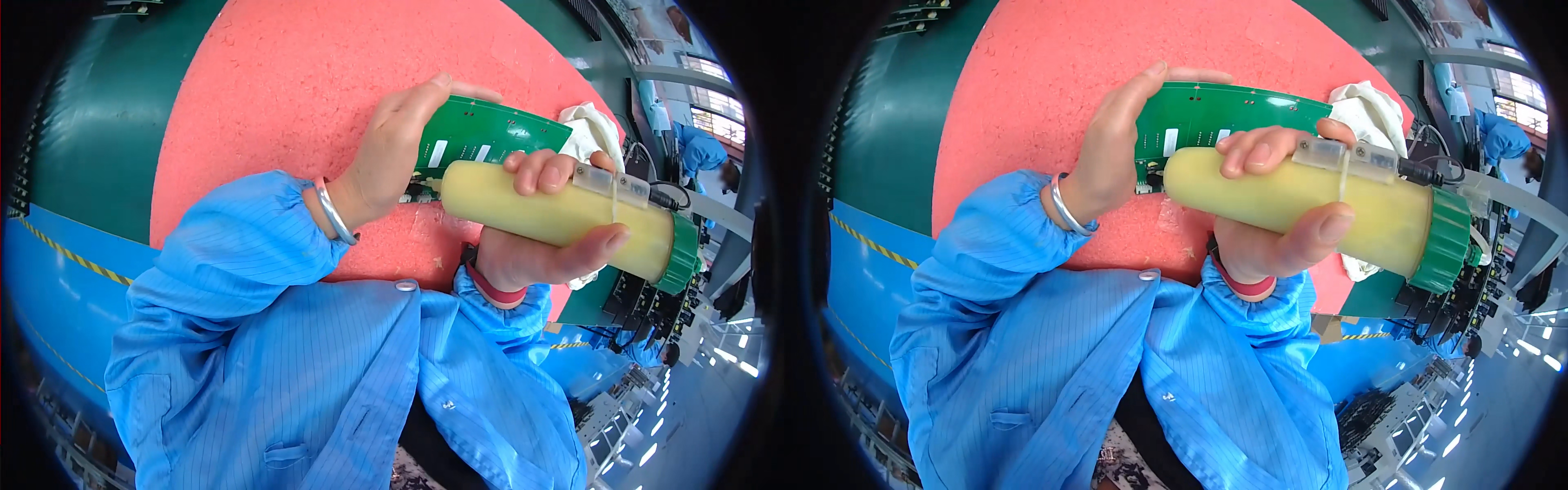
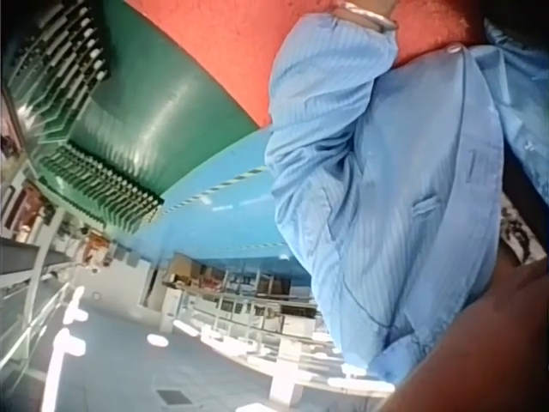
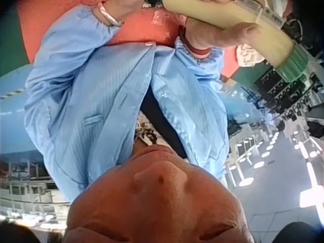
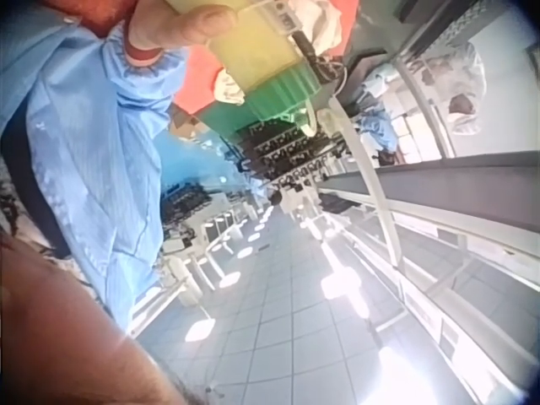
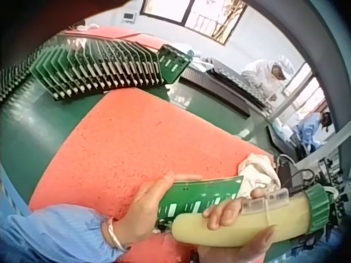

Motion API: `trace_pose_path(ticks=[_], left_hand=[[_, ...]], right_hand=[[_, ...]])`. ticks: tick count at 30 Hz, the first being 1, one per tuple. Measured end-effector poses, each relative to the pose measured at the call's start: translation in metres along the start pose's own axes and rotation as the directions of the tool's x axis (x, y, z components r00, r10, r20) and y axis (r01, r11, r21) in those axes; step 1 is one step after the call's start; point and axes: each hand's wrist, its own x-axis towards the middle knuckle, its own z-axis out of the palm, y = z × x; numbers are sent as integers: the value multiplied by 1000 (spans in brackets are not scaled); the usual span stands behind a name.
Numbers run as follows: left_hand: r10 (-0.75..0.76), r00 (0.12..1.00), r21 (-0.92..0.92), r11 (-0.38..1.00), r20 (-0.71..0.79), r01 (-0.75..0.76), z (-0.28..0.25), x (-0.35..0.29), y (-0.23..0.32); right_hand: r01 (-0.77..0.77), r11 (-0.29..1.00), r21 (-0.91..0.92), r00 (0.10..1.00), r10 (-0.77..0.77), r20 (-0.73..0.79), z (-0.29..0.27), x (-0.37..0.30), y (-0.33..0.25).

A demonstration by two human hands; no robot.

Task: The person applies a substance to printed circuit boards using a dispenser, then organizes the boards on an assembly line.

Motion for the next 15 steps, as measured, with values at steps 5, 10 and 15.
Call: trace_pose_path(ticks=[5,10,15], left_hand=[[-31,1000,-27,999,2,31,0,0,1],[-24,1000,19,1000,-6,24,0,0,2],[41,999,131,990,10,-42,-5,5,-2]], right_hand=[[17,1000,-16,1000,-17,-7,0,-1,-1],[30,999,-42,999,-31,-18,-4,-1,-3],[23,999,-23,1000,-23,10,-5,-4,-5]])
